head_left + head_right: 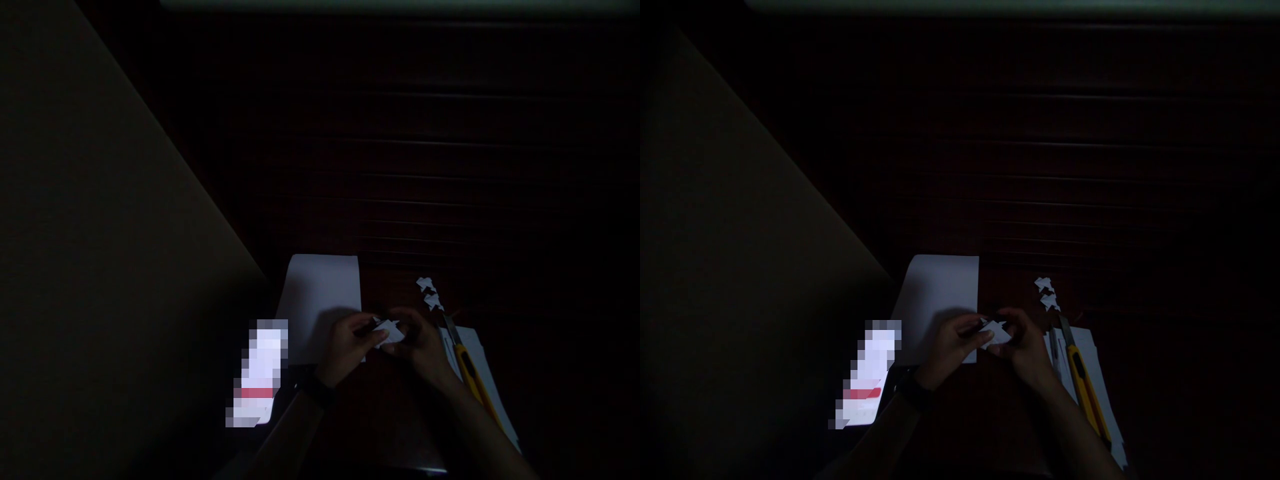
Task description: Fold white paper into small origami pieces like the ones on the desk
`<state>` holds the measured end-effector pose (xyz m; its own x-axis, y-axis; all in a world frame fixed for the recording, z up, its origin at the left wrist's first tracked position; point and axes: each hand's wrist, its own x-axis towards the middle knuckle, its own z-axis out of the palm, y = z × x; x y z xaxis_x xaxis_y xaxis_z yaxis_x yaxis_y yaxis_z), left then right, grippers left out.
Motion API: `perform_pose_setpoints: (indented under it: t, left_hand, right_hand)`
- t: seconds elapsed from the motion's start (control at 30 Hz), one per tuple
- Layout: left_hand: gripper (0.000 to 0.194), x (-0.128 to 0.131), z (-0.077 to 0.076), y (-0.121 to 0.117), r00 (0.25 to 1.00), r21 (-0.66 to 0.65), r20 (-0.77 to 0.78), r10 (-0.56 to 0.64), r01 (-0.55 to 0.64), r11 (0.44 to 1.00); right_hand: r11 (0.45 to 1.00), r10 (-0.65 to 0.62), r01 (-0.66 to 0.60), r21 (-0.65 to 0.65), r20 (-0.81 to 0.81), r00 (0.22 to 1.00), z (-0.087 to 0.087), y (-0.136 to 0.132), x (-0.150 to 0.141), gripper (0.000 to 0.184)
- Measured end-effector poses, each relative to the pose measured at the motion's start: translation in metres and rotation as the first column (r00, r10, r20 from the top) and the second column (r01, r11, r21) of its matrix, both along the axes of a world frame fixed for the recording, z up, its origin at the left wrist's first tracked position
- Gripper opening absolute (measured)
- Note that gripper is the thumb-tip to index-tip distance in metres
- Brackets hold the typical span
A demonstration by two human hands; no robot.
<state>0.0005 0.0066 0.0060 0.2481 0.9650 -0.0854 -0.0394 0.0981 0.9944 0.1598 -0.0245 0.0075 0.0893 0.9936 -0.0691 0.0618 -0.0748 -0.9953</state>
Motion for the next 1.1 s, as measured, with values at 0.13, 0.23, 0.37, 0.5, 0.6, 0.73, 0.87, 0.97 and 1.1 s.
perform_pose_setpoints:
  t: [0.13,0.23,0.37,0.5,0.6,0.73,0.87,0.97,1.1]
  left_hand:
    - [0.024,0.002,-0.004,-0.001,0.997,-0.1,0.073,-0.007,0.014,0.995]
    - [0.022,0.002,-0.006,-0.002,0.997,-0.113,0.073,0.029,-0.021,0.993]
    - [0.022,0.003,-0.008,-0.002,0.995,-0.127,0.093,0.044,-0.032,0.991]
    - [0.021,0.004,-0.007,-0.004,0.993,-0.137,0.107,0.05,-0.035,0.99]
    - [0.021,0.003,-0.003,-0.005,0.99,-0.174,0.138,0.008,0.017,0.985]
    - [0.021,0.003,0.002,-0.008,0.984,-0.204,0.18,-0.009,0.046,0.978]
    - [0.021,0.002,0.003,-0.008,0.982,-0.236,0.186,-0.032,0.076,0.969]
    - [0.021,0.001,0.002,-0.007,0.983,-0.23,0.184,-0.021,0.064,0.971]
    - [0.022,-0.001,0.001,-0.005,0.984,-0.198,0.178,0.026,0.01,0.98]
  right_hand:
    - [1.0,0.002,-0.002,-0.003,0.0,1.0,0.001,-0.001,-0.002,0.056]
    - [0.999,0.025,-0.026,0.021,0.027,0.999,0.0,0.0,-0.004,0.056]
    - [0.998,0.058,-0.058,0.016,0.015,0.998,0.0,0.0,-0.007,0.058]
    - [1.0,0.007,-0.007,0.001,-0.036,0.999,0.003,0.0,-0.009,0.052]
    - [1.0,-0.002,0.0,-0.022,-0.075,0.997,0.004,-0.002,-0.01,0.049]
    - [1.0,-0.01,0.006,-0.03,-0.138,0.99,0.003,-0.004,-0.011,0.047]
    - [1.0,-0.017,0.013,-0.024,-0.156,0.988,0.001,-0.005,-0.013,0.044]
    - [0.999,-0.03,0.029,-0.015,-0.131,0.991,-0.002,-0.004,-0.014,0.044]
    - [1.0,-0.005,0.004,-0.011,-0.097,0.995,-0.004,-0.001,-0.01,0.046]
